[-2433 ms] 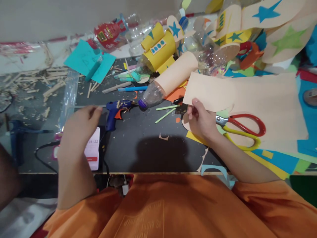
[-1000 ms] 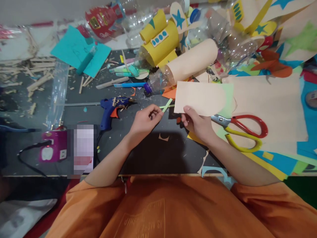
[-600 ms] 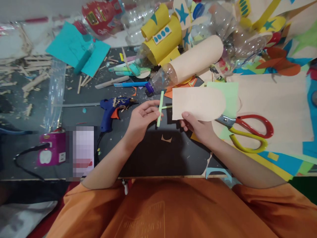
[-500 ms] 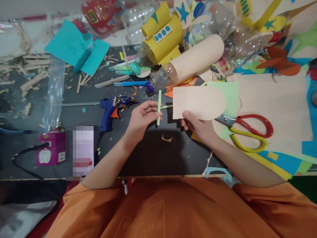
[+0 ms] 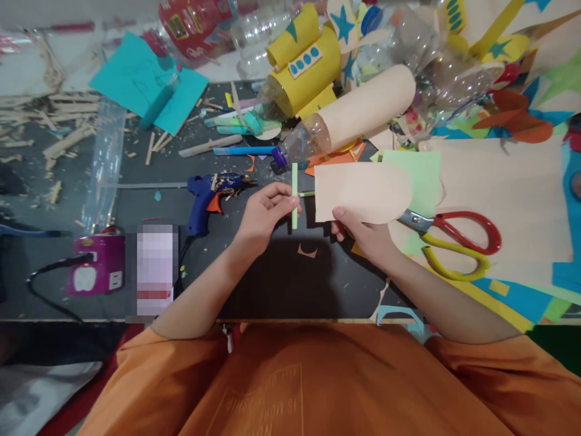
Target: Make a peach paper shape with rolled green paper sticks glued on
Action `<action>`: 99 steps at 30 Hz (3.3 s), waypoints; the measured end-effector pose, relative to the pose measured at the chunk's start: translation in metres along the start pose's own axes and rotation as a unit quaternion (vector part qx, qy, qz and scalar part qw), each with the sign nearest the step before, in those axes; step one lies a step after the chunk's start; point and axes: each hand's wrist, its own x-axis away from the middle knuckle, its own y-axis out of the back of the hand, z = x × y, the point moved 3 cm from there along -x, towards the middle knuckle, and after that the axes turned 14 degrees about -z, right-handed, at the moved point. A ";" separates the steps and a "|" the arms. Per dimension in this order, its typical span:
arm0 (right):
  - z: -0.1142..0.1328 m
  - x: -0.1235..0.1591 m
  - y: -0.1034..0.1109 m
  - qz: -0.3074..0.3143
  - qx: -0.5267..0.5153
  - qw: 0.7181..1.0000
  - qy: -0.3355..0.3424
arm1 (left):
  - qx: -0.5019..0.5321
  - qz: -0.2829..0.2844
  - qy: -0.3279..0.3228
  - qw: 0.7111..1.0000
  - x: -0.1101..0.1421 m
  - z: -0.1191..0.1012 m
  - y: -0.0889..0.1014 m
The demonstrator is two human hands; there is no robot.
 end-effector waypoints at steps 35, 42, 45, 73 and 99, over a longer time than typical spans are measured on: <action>0.007 0.007 -0.005 0.030 0.040 0.998 -0.024 | -0.017 0.021 -0.015 1.000 -0.001 0.004 0.001; 0.007 0.007 -0.005 0.033 0.045 0.998 -0.020 | -0.028 0.016 -0.027 0.999 -0.001 0.005 0.002; 0.007 0.008 -0.005 0.030 0.040 0.999 -0.020 | -0.037 0.014 -0.026 0.999 -0.001 0.005 0.002; 0.007 0.008 -0.007 0.050 0.036 0.998 -0.007 | -0.043 0.030 -0.023 0.998 0.000 0.003 -0.001; 0.003 0.009 -0.006 0.066 0.048 0.997 -0.001 | -0.067 0.062 0.008 0.996 0.003 0.001 -0.002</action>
